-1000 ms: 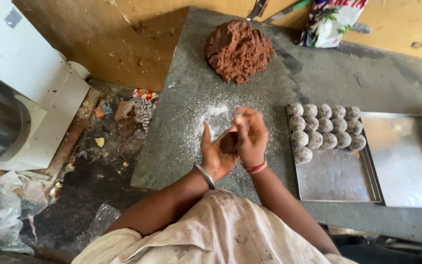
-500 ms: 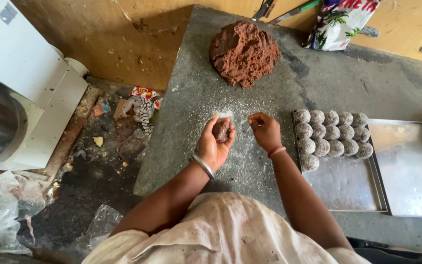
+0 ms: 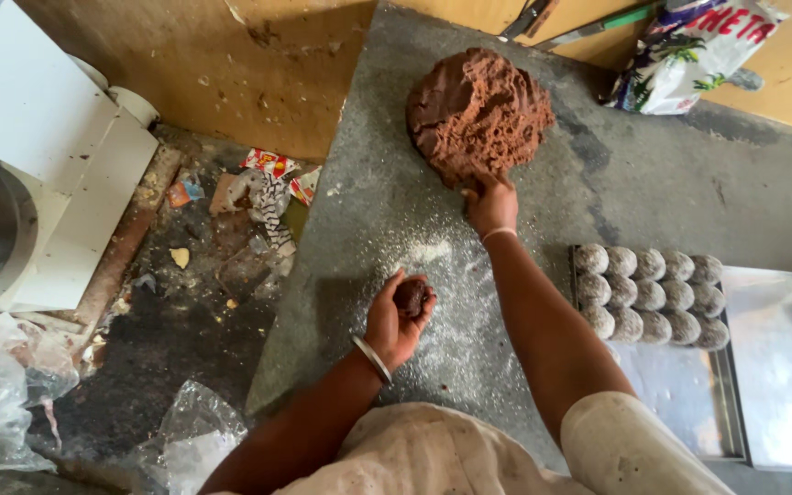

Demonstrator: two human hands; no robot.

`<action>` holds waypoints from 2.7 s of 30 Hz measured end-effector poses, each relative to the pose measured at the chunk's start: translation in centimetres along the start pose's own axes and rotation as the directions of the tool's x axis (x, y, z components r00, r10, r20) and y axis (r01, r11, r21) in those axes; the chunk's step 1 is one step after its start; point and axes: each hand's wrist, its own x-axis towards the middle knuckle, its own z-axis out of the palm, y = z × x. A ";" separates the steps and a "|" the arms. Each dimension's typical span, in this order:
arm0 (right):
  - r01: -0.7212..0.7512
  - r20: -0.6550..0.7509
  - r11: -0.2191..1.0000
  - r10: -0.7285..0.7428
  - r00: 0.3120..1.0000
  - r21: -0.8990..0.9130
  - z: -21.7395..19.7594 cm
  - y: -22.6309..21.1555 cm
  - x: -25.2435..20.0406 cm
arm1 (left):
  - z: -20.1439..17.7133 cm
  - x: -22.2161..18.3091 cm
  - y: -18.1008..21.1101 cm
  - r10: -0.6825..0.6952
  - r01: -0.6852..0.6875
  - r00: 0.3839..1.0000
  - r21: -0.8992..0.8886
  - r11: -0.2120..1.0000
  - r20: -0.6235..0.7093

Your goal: The person prepares dough by pulling off small pieces, rolling them into spheres between their palms, and placing the spheres onto a metal tray.

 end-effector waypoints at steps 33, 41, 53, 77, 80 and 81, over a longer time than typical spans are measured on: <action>0.333 -0.110 0.893 -0.315 0.943 0.302 -22.5 -19.5 -17.2 | 10.4 -6.6 -2.7 0.229 -0.193 0.897 -0.131 0.973 0.379; -0.114 0.216 0.711 -0.054 0.975 0.694 -25.5 -20.4 -16.4 | 9.6 -8.7 -2.2 0.197 -0.145 0.863 -0.145 0.979 0.465; 0.133 -0.035 0.894 -0.130 0.991 0.427 -22.7 -20.1 -18.8 | 7.7 -9.1 -4.0 0.223 -0.208 0.870 -0.084 0.975 0.440; 0.423 -0.137 0.825 -0.402 0.905 0.375 -22.1 -19.4 -21.2 | 7.9 -10.3 -5.1 0.128 -0.130 0.960 -0.008 0.991 0.251; 0.363 -0.133 0.830 -0.340 0.931 0.423 -20.0 -17.8 -21.6 | 7.0 -8.5 -6.1 0.181 -0.137 0.931 -0.156 0.978 0.317; 0.367 -0.139 0.829 -0.341 0.930 0.421 -19.6 -17.5 -21.6 | 6.7 -8.1 -6.0 0.174 -0.136 0.940 -0.146 0.980 0.294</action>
